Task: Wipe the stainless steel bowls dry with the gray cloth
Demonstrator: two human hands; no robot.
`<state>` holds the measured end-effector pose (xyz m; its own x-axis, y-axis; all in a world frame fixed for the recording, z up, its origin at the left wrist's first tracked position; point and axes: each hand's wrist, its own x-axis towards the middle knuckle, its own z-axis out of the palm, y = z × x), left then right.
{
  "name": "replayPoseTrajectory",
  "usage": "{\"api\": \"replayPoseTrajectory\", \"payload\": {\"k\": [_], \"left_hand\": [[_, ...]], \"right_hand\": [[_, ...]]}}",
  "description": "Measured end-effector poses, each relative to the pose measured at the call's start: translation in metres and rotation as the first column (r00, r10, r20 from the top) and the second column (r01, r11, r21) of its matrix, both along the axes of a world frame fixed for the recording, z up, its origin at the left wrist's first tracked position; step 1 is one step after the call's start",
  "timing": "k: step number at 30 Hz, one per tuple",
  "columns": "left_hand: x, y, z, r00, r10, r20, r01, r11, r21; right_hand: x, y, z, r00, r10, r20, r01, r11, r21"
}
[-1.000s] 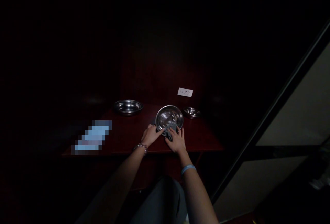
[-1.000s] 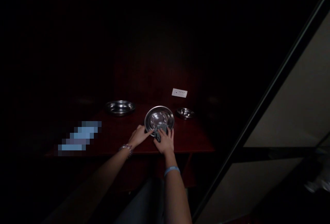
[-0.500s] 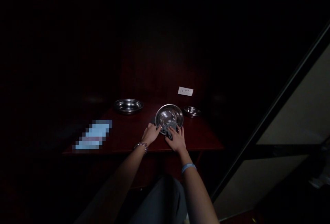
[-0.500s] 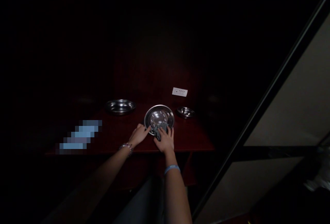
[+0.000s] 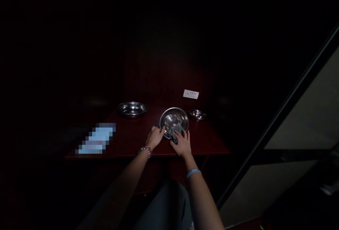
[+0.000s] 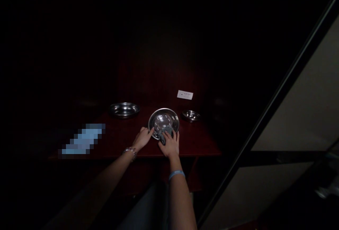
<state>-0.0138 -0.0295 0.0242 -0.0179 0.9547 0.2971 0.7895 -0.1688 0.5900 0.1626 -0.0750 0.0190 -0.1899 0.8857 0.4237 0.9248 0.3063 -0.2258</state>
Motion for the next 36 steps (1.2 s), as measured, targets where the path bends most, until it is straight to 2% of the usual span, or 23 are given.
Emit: {"api": "replayPoseTrajectory", "payload": {"k": [5,10,15,18,21,25,32,36], "left_hand": [[-0.002,0.005,-0.004,0.997,-0.01,0.077,0.008,0.999,0.032],[-0.001,0.004,-0.003,0.996,-0.021,0.083,0.016,0.998,0.064],[0.001,-0.003,0.001,0.994,-0.102,-0.048,0.106,0.99,0.09],[0.002,-0.005,0.002,0.985,-0.111,-0.135,0.122,0.99,0.07],[0.002,-0.004,0.001,0.982,-0.118,-0.15,0.126,0.991,0.044],[0.001,0.001,-0.002,0.99,-0.121,-0.074,0.125,0.991,0.054],[-0.003,0.01,-0.008,0.987,-0.038,0.155,0.025,0.996,0.089],[-0.004,0.008,-0.005,0.984,-0.016,0.177,-0.005,0.993,0.116]], "right_hand": [[0.0,0.001,-0.001,1.0,-0.02,0.0,0.02,1.0,0.013],[0.0,0.003,-0.003,1.0,-0.017,-0.014,0.018,1.0,0.015],[0.001,0.003,-0.003,1.0,-0.015,-0.007,0.015,1.0,-0.005],[0.001,0.003,-0.003,1.0,-0.002,-0.009,0.002,1.0,-0.008],[0.0,0.003,-0.002,1.0,0.006,-0.002,-0.006,1.0,-0.011],[0.0,0.003,-0.003,1.0,-0.002,0.017,0.002,1.0,-0.004],[-0.002,0.002,-0.003,0.995,-0.089,0.047,0.088,0.996,0.007],[-0.002,0.002,-0.002,0.994,-0.089,0.067,0.089,0.996,0.0]]}}
